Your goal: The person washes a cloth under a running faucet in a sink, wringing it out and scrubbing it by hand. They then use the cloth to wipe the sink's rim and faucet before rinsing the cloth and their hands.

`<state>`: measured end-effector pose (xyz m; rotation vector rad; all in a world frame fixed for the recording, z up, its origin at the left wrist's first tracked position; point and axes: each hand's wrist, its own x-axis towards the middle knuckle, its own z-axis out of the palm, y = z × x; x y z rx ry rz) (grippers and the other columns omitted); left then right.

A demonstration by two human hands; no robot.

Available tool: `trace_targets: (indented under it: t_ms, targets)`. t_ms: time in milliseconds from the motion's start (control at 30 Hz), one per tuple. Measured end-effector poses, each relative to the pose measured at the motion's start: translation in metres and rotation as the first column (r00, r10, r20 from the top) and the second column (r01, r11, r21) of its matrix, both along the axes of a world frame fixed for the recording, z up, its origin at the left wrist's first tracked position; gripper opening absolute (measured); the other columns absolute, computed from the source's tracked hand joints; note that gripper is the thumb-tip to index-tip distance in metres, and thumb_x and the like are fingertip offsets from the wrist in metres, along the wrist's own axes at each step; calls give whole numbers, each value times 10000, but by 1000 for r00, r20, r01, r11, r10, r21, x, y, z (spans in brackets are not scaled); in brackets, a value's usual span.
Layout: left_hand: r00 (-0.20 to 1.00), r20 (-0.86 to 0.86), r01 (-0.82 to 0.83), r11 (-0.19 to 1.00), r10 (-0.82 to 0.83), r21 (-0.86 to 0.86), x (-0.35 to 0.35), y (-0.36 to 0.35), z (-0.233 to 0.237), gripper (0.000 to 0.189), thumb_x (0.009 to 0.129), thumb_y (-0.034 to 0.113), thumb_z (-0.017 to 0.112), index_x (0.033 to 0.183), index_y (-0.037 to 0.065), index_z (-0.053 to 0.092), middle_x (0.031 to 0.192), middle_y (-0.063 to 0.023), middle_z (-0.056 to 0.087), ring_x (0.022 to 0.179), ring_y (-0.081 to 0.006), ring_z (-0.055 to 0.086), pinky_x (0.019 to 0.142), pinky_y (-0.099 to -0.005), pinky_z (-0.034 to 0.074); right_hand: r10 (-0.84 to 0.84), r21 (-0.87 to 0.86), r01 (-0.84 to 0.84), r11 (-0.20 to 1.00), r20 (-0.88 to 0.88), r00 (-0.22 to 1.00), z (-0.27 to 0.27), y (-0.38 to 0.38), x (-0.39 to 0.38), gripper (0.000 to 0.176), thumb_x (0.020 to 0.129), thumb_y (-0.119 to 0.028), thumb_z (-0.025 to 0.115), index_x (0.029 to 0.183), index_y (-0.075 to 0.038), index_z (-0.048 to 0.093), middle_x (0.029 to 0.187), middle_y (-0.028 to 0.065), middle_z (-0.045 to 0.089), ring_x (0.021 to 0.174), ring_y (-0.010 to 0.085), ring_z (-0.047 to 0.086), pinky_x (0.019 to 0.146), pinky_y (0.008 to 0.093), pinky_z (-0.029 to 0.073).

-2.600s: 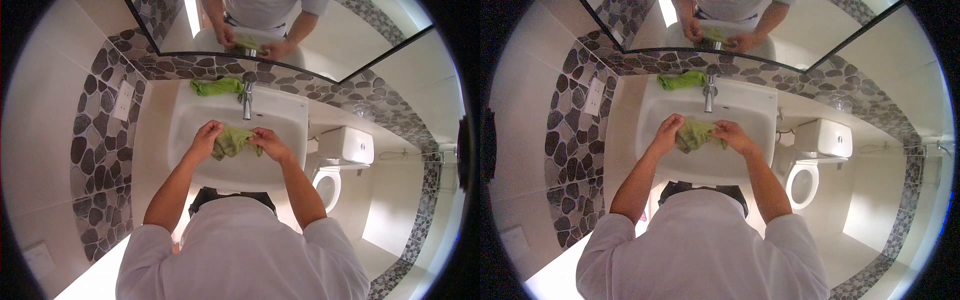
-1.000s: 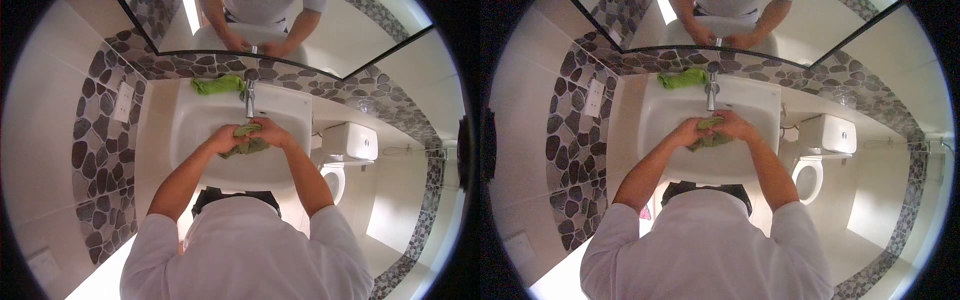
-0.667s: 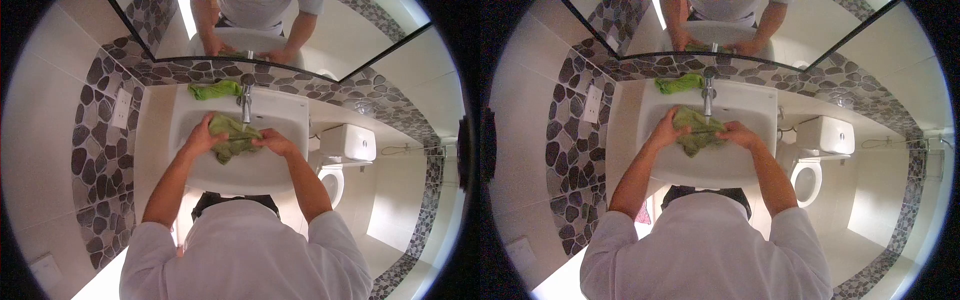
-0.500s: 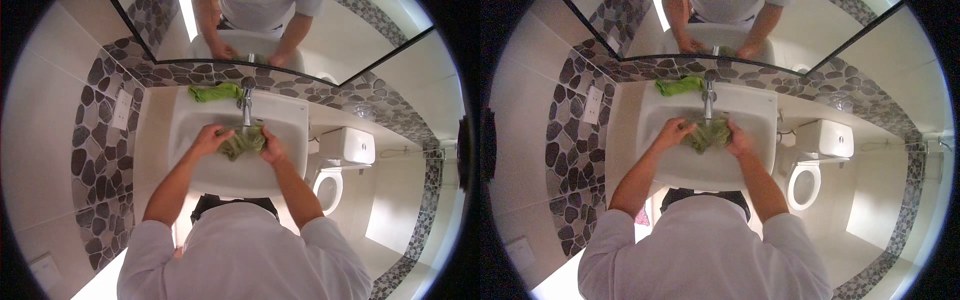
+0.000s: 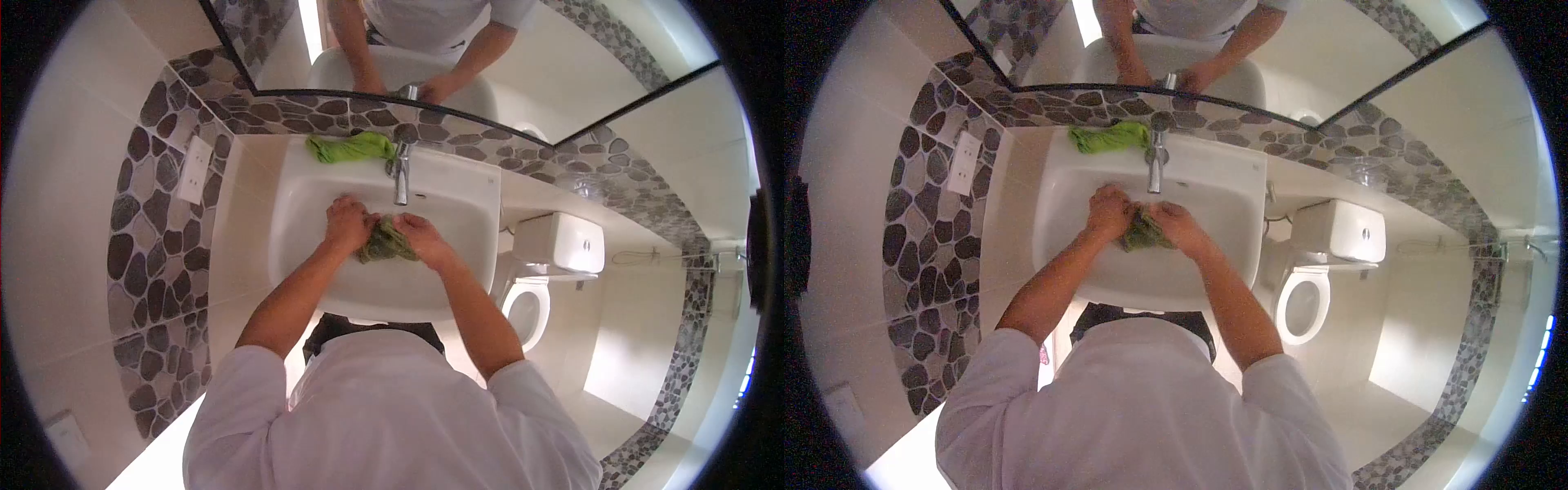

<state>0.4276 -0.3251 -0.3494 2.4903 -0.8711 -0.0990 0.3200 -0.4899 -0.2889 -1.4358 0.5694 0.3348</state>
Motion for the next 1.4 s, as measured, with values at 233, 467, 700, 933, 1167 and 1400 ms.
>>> trace_targets:
  t_ms: [233, 467, 700, 933, 1167, 1400]
  targets:
    - [687, -591, 422, 894, -423, -149, 6, 13, 100, 254, 913, 220, 637, 1081, 39, 580, 1022, -148, 654, 914, -323, 625, 828, -429, 483, 531, -300, -476, 826, 136, 836, 75, -32, 11, 434, 788, -264, 764, 1122, -23, 626, 984, 69, 637, 828, 189, 586, 779, 341, 475]
    - [786, -577, -63, 901, -221, -430, 7, 31, 146, 378, 890, 307, 672, 1111, 19, 568, 958, -151, 659, 806, -283, 619, 762, -387, 494, 510, -503, -534, 680, -199, 837, 29, -42, -6, 533, 792, -424, 728, 1109, -10, 619, 1163, 190, 604, 1041, 300, 601, 903, 375, 466]
    - [865, -440, 261, 965, -243, -20, 15, 38, 75, 432, 846, 362, 706, 1078, 6, 626, 1070, -191, 628, 899, -339, 624, 781, -394, 484, -509, 780, 388, 491, -105, 855, -78, -34, -19, 399, 960, -372, 488, 1159, -33, 556, 1131, 112, 629, 1015, 308, 615, 923, 452, 502]
    - [958, -283, -193, 827, 42, -528, -72, -53, 39, 376, 839, 370, 677, 857, -4, 640, 747, -203, 591, 726, -376, 600, 699, -416, 485, -282, 867, -60, 495, 225, 932, -160, 15, 3, 452, 943, -432, 471, 1149, -39, 554, 1110, 150, 619, 1045, 313, 595, 933, 465, 478]
    - [995, 46, -85, 996, 87, -39, -8, -27, -11, 423, 885, 438, 594, 919, 24, 672, 942, -199, 617, 848, -383, 593, 784, -423, 492, -183, 488, 217, 846, -116, 976, -85, 18, 11, 399, 917, -357, 557, 1165, -45, 588, 1061, 129, 642, 970, 240, 606, 849, 389, 490]
    - [740, -568, 56, 874, -361, -482, -14, 8, 53, 394, 885, 314, 668, 1126, 6, 614, 1157, -195, 630, 1123, -256, 575, 924, -399, 457, 201, -23, -200, 980, 91, 975, 37, -20, 13, 502, 867, -319, 681, 1200, 36, 554, 1057, 86, 638, 907, 154, 589, 799, 308, 485]
